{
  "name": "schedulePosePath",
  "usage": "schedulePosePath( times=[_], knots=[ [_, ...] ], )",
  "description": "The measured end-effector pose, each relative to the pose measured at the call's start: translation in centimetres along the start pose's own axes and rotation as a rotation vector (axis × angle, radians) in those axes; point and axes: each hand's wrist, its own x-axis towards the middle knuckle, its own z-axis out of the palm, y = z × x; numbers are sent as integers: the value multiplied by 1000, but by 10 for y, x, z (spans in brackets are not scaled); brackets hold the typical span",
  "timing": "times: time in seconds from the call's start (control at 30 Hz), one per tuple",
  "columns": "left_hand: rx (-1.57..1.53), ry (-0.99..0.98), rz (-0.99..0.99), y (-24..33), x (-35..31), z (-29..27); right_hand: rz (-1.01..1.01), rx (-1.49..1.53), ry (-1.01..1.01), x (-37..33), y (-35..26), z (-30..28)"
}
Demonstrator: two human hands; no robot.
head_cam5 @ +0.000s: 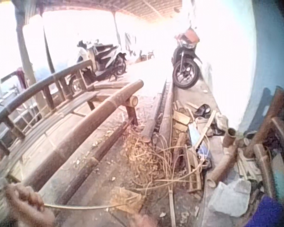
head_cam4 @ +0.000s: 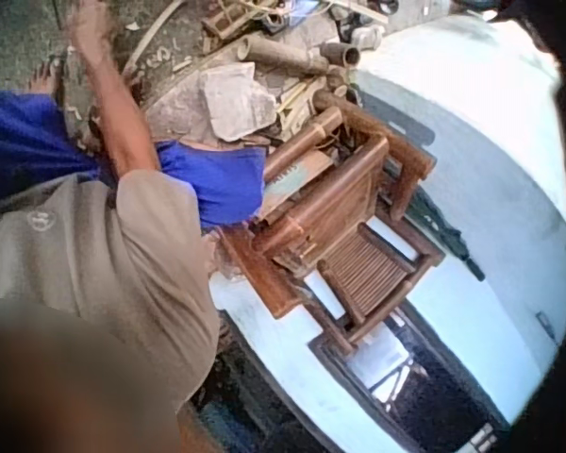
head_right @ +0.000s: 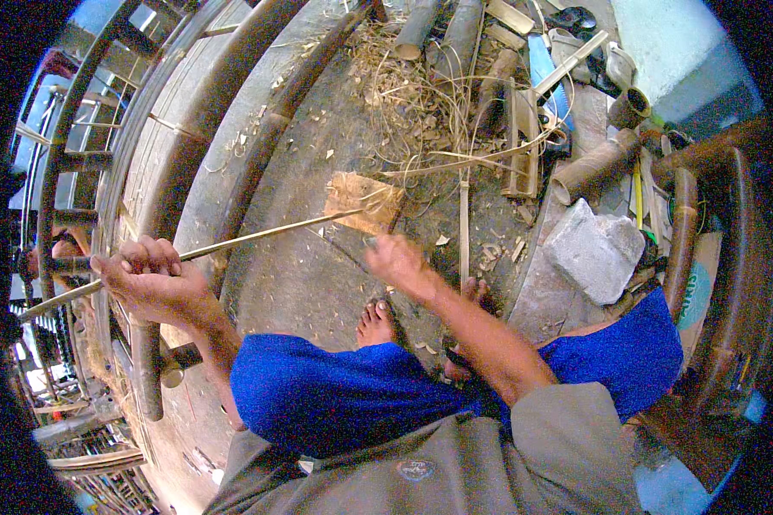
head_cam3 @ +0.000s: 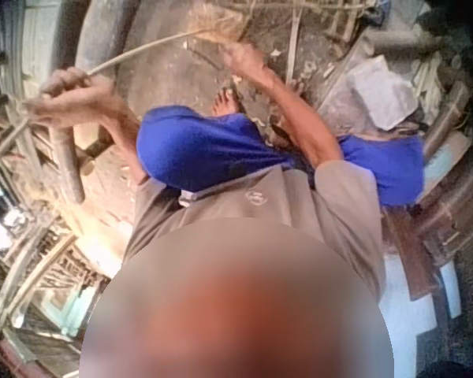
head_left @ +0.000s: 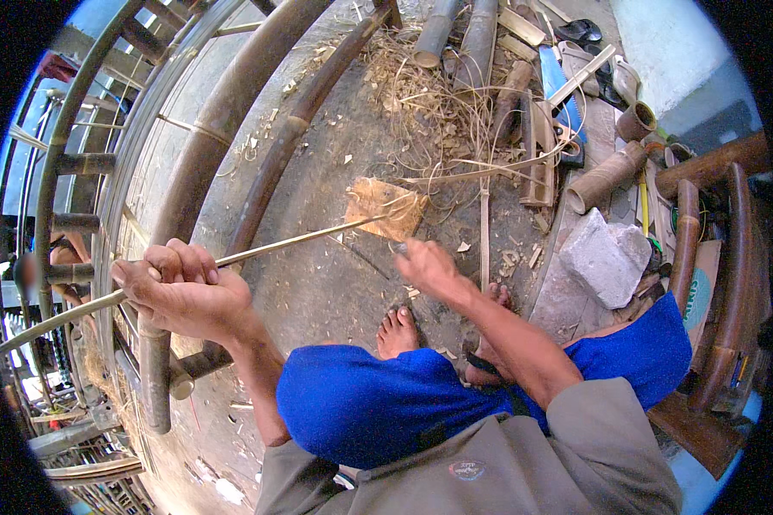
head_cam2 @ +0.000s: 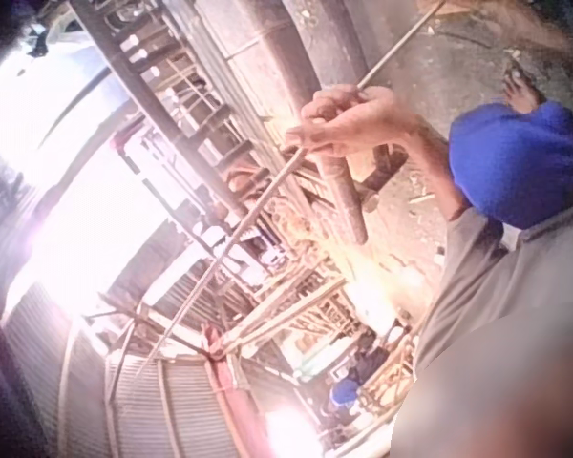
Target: The person fits a long bamboo pole into a curved bamboo frame, then uses a knife to shave and trim thin bamboo strips. The person repeatedly aligns and secures the pole within the frame structure.
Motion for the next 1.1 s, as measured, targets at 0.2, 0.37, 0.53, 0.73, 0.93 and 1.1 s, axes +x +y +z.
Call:
schedulePosePath(
  times=[0.2, 0.37, 0.53, 0.73, 0.93, 1.1],
  knots=[
    [55, 72, 52, -2, -13, 13, -493, 305, 162, -47, -108, -9],
    [42, 81, 45, 2, -6, 4, -487, 276, 123, -55, -128, -18],
    [36, 23, 92, -1, -7, -1, -345, 252, 90, -47, -111, -24],
    [47, 102, 79, -2, -9, 2, -373, 181, 92, -33, -79, -1],
    [18, 136, 46, -5, 2, -6, -175, 87, 119, -11, -49, 10],
    [26, 48, 59, -8, 2, -15, -183, 69, 154, -9, -31, 12]
  ],
)
